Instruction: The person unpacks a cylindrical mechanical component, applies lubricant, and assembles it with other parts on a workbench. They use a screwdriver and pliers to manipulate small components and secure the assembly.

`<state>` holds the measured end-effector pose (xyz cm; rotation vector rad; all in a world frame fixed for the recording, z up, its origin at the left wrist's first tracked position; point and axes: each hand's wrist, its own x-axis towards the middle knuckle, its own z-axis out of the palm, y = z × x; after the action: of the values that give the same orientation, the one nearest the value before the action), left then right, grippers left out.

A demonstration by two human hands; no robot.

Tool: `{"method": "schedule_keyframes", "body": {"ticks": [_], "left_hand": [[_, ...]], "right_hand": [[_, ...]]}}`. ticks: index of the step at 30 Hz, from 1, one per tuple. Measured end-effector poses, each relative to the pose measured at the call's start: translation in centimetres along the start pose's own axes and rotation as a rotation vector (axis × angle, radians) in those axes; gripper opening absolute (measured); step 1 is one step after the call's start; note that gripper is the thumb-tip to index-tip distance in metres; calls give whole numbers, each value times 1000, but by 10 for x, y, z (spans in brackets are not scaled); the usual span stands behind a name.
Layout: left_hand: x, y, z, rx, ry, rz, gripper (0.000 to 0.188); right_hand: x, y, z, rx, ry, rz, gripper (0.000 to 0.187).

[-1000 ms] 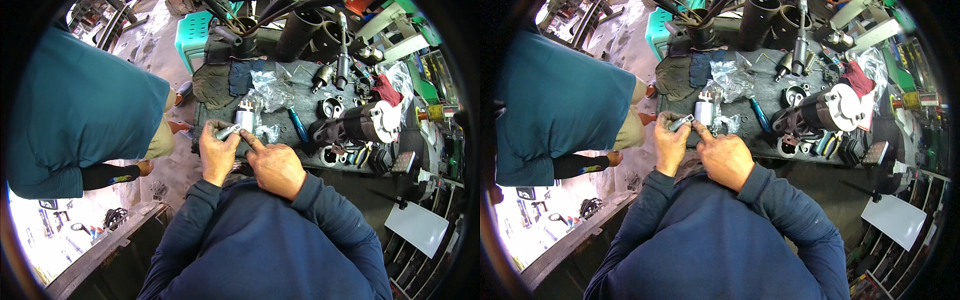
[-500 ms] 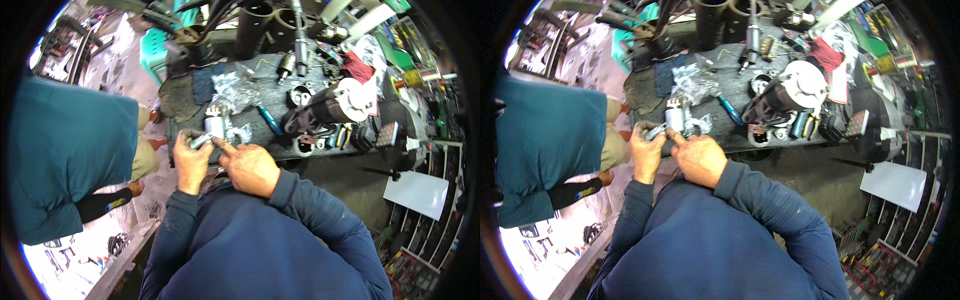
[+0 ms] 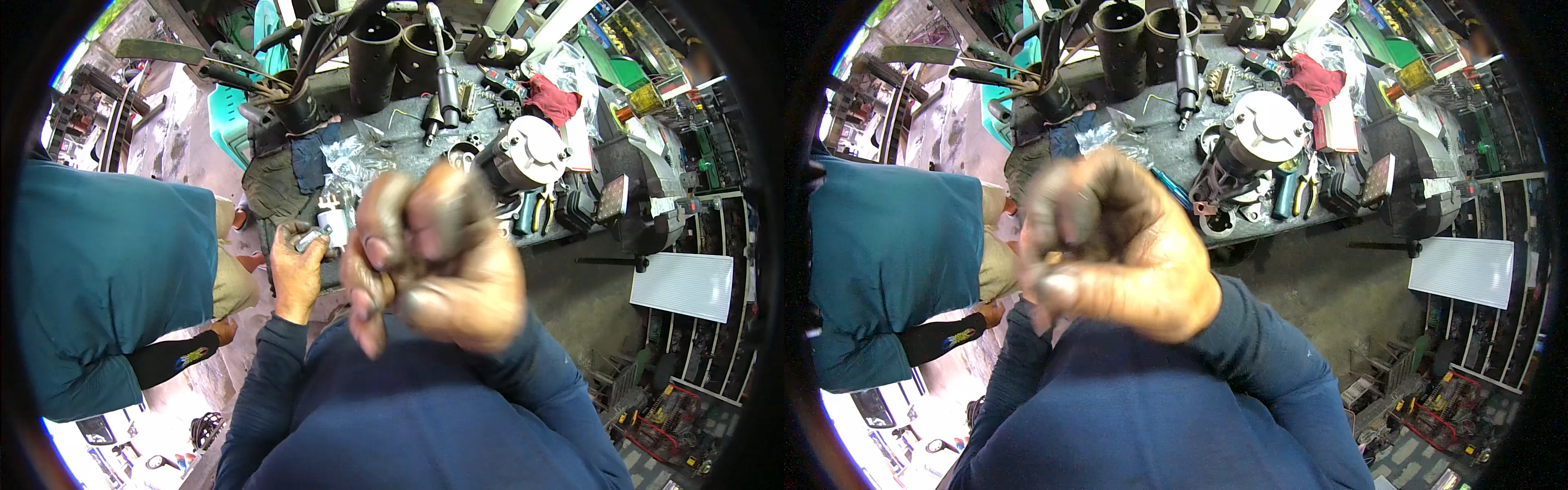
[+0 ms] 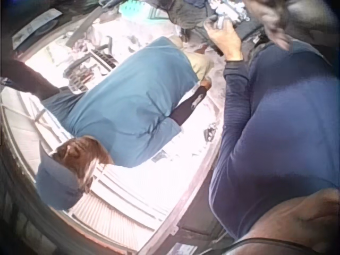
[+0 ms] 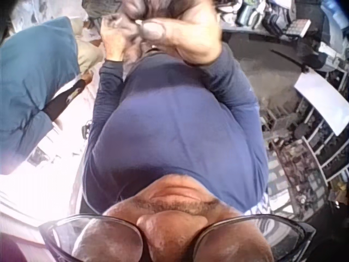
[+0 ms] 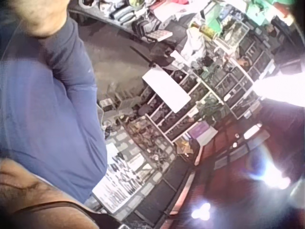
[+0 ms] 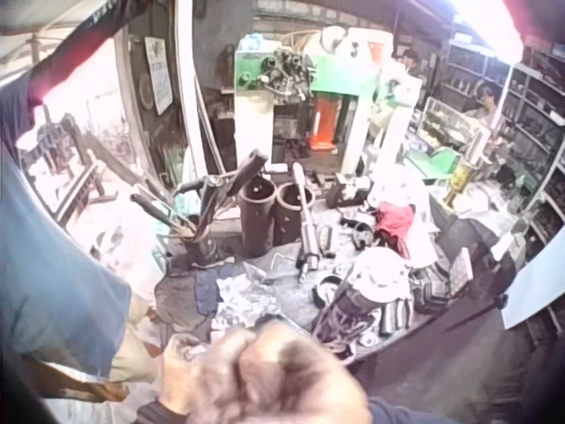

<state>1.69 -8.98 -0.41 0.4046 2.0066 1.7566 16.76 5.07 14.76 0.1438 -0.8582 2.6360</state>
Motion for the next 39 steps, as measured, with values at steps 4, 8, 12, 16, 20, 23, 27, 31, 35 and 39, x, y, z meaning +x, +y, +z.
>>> {"method": "schedule_keyframes", "body": {"ticks": [4, 8, 12, 16, 20, 23, 27, 31, 35, 39], "left_hand": [[1, -2, -11, -75, -112, -58, 21], [-2, -12, -13, 21, -130, -57, 22], [2, -14, -12, 118, -204, -125, 26], [13, -5, -6, 278, -352, -84, 30], [25, 10, 11, 551, -438, 148, 53], [35, 16, 36, 847, -610, 158, 53], [26, 4, 78, 1039, -712, 121, 51], [6, -21, 98, 1238, -513, 139, 42], [-8, -33, 102, 1391, -349, 131, 36], [-18, -8, 100, 1356, -215, 198, 31]], "right_hand": [[-29, 46, -64, -22, 415, 312, 30], [-71, 54, -91, -128, 230, 268, 34], [-92, 47, -102, -476, 318, 441, 33], [-145, 37, -126, -1225, 464, 631, 23], [-200, 10, -154, -1131, 777, 760, 25], [-212, -22, -167, -1569, 697, 737, 31], [-210, -62, -174, -1682, 742, 642, 32], [-211, -79, -183, -1578, 777, 598, 32], [-207, -77, -200, -1620, 599, 714, 33], [-198, -88, -199, -1628, 388, 739, 35]]}}
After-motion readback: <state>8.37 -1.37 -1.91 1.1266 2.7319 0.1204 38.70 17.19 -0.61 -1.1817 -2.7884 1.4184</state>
